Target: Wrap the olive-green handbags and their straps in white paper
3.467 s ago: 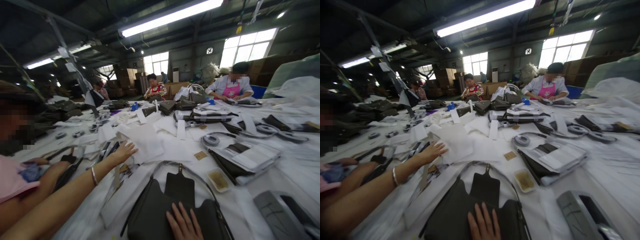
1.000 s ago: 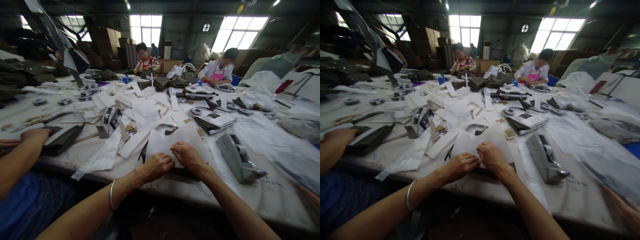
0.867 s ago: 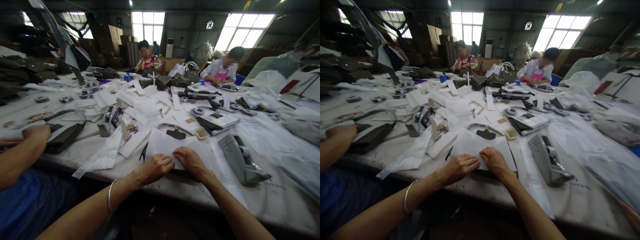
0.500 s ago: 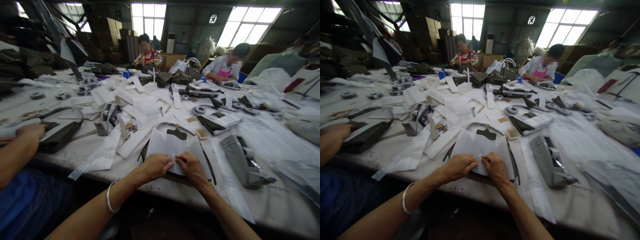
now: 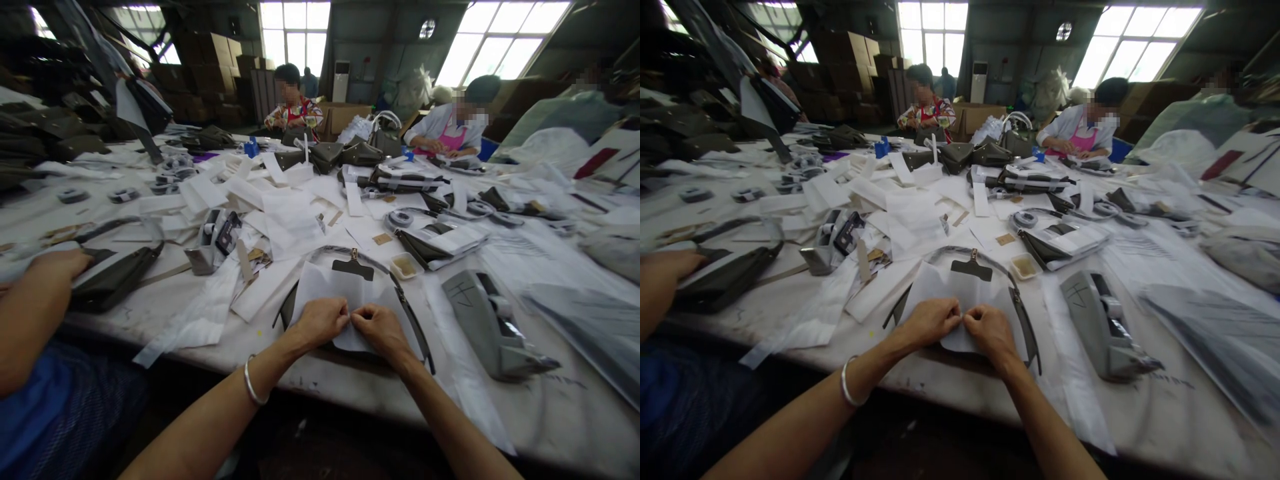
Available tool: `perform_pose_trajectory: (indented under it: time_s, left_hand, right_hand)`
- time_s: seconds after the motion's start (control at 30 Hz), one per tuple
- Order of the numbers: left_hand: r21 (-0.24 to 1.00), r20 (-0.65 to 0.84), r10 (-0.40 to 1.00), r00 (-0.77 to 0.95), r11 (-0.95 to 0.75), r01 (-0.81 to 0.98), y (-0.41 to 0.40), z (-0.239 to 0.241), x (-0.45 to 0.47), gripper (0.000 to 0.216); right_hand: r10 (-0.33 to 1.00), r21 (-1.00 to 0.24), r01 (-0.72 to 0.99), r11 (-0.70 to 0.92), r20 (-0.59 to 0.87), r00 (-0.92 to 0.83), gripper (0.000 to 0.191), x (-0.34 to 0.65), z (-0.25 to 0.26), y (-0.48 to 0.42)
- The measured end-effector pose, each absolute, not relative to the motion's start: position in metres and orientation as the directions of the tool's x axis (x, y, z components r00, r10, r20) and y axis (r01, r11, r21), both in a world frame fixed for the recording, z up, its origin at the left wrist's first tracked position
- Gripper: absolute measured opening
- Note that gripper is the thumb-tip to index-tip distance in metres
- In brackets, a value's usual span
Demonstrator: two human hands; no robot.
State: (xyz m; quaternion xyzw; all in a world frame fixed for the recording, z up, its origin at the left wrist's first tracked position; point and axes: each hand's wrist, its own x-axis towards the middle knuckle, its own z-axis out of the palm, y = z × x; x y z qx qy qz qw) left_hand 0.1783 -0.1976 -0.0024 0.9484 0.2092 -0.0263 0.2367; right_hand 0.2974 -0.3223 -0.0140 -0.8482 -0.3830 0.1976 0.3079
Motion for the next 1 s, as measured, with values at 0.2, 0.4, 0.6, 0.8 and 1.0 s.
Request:
perform_pose_trajectory:
  time_s: [0.2, 0.4, 0.6, 0.8, 1.0]
  left_hand:
    - [0.437, -0.142, 0.415, 0.899, -0.788, 0.433, -0.197, -0.005, 0.179, 0.015]
    - [0.443, -0.049, 0.358, 0.933, -0.829, 0.341, -0.202, -0.008, 0.169, 0.026]
    - [0.440, -0.029, 0.325, 0.945, -0.845, 0.304, -0.204, -0.011, 0.168, 0.024]
    - [0.447, -0.062, 0.312, 0.948, -0.841, 0.306, -0.197, -0.013, 0.171, 0.014]
    - [0.395, -0.049, 0.308, 0.950, -0.867, 0.302, -0.202, -0.010, 0.170, 0.013]
  right_hand:
    - [0.771, -0.632, 0.586, -0.508, -0.030, 0.636, 0.015, 0.297, -0.023, -0.322]
    - [0.804, -0.658, 0.640, -0.398, 0.086, 0.589, 0.021, 0.290, -0.034, -0.333]
    - [0.853, -0.650, 0.683, -0.333, 0.100, 0.511, 0.022, 0.293, -0.034, -0.336]
    - [0.912, -0.617, 0.743, -0.258, 0.099, 0.399, 0.019, 0.297, -0.027, -0.339]
    - [0.951, -0.208, 0.932, -0.296, 0.024, 0.307, 0.028, 0.280, -0.019, -0.344]
